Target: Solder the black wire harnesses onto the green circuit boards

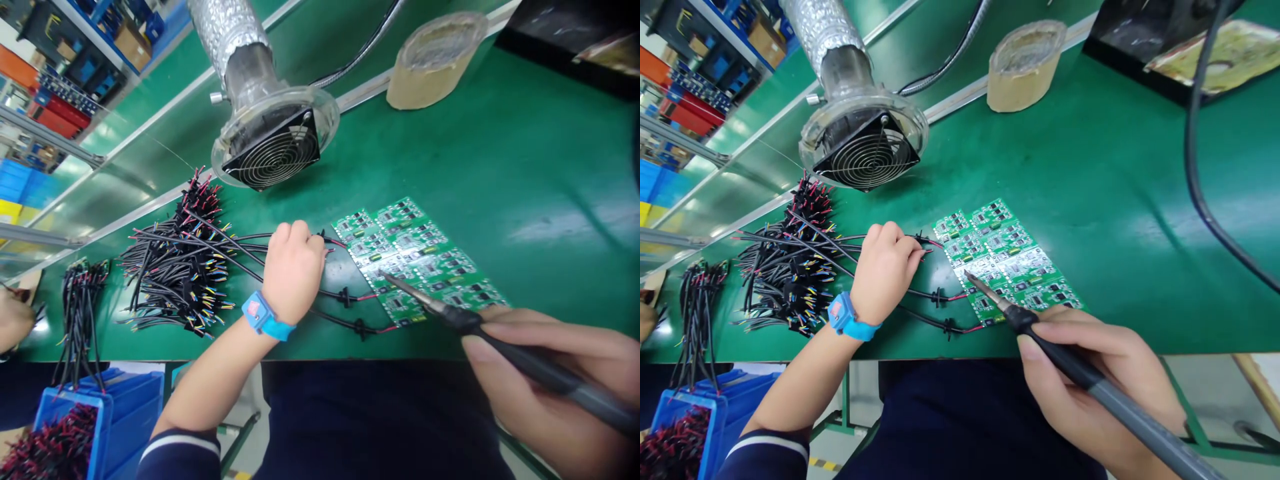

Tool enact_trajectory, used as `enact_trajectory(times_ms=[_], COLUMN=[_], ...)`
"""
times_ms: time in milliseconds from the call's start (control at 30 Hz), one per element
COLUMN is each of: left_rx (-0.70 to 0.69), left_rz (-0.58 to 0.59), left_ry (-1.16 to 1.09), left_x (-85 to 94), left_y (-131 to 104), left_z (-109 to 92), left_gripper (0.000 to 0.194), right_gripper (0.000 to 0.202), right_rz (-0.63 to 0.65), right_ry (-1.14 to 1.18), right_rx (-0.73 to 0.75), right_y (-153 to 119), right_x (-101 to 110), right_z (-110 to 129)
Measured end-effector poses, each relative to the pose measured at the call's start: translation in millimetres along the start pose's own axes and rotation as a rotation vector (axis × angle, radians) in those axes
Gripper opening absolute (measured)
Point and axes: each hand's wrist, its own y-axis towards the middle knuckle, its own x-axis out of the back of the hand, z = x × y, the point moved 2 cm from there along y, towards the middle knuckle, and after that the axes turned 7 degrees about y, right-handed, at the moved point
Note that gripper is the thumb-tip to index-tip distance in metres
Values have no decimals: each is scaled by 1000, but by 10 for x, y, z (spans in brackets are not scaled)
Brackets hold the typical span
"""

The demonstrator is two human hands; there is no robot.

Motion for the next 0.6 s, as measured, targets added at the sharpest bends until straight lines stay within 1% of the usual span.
enact_trajectory(times_ms=[67,200,300,400,433,500,567,600], left_rx=[-11,20,27,-31,-43,-37,-12,1], left_rz=[-4,-16,36,98,95,45,-11,-19], left_ry=[-11,-40,-41,-24,-30,-86,-205,-276], left_x=[5,-7,-33,-34,-22,14,43,44], left_y=[-29,-71,-42,-4,0,-7,-29,-42], left_z=[-49,-52,1,29,29,17,-11,-31], left_gripper=[21,19,16,17,17,16,15,13], right_gripper=[11,11,12,14,14,15,18,19], right_rz=[59,66,85,59,55,49,59,66], right_ry=[29,-26,-3,-23,-33,-44,-36,-30], right_rx=[72,96,106,80,65,27,-27,-55], right_y=[99,199,193,167,160,152,148,146], right_x=[-34,-67,-85,-90,-91,-89,-87,-86], right_z=[63,118,113,89,80,60,33,18])
